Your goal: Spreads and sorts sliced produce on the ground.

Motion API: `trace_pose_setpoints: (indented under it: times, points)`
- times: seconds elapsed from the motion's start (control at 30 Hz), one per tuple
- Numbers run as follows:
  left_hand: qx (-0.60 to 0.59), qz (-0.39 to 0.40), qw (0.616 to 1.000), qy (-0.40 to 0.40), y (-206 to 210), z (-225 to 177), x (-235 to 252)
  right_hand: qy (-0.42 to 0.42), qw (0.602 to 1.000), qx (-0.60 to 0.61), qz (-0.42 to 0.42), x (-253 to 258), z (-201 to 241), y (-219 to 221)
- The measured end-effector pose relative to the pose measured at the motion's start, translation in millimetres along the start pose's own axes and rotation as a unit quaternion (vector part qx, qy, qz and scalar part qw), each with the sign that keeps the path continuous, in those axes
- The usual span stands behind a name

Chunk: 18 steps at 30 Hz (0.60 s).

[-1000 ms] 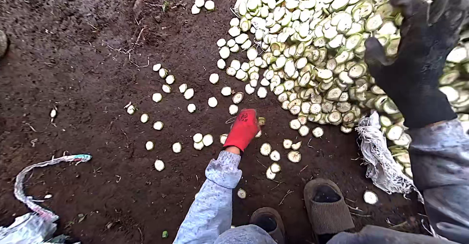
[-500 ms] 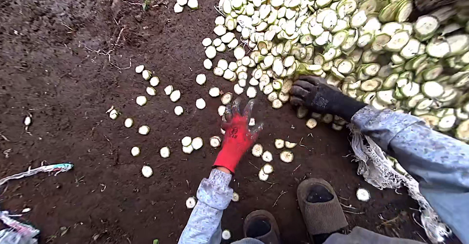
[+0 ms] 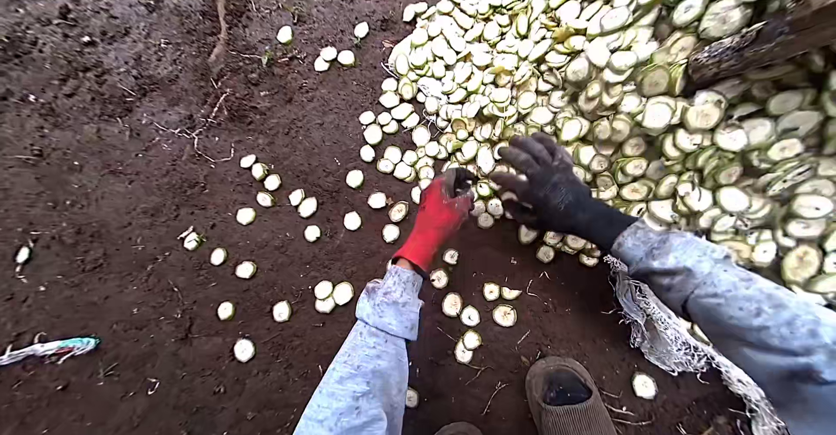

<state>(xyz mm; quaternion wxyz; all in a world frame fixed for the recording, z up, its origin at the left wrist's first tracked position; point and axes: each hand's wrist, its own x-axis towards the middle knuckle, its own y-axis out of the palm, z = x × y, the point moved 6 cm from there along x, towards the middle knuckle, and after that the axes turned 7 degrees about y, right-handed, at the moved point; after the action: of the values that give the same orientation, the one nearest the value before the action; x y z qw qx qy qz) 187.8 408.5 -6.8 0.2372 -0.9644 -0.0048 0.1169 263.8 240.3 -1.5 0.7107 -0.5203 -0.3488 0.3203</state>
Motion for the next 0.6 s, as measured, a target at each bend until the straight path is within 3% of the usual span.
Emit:
trace_pose_setpoints:
  times: [0.07,0.1,0.2,0.33,0.47,0.6]
  points:
    - [-0.152,-0.022,0.983,0.104,-15,-50,44,-0.092,0.994,-0.012,0.061,-10,30,54]
    - [-0.168,-0.038,0.972,0.158,-23,-74,57,-0.117,0.99,-0.008,0.075,-8,29,72]
    - [-0.019,-0.096,0.965,0.242,-45,-105,41,-0.133,0.987,-0.016,0.091,18,-10,77]
    - [0.117,-0.116,0.974,0.157,-65,-29,-20,-0.094,0.993,-0.065,0.043,63,-55,47]
    - [0.166,-0.136,0.975,0.047,-86,61,-61,0.061,0.992,-0.104,0.021,113,-112,0]
    - [0.257,-0.16,0.952,-0.04,-94,96,-79,0.206,0.97,-0.126,0.034,143,-188,-44]
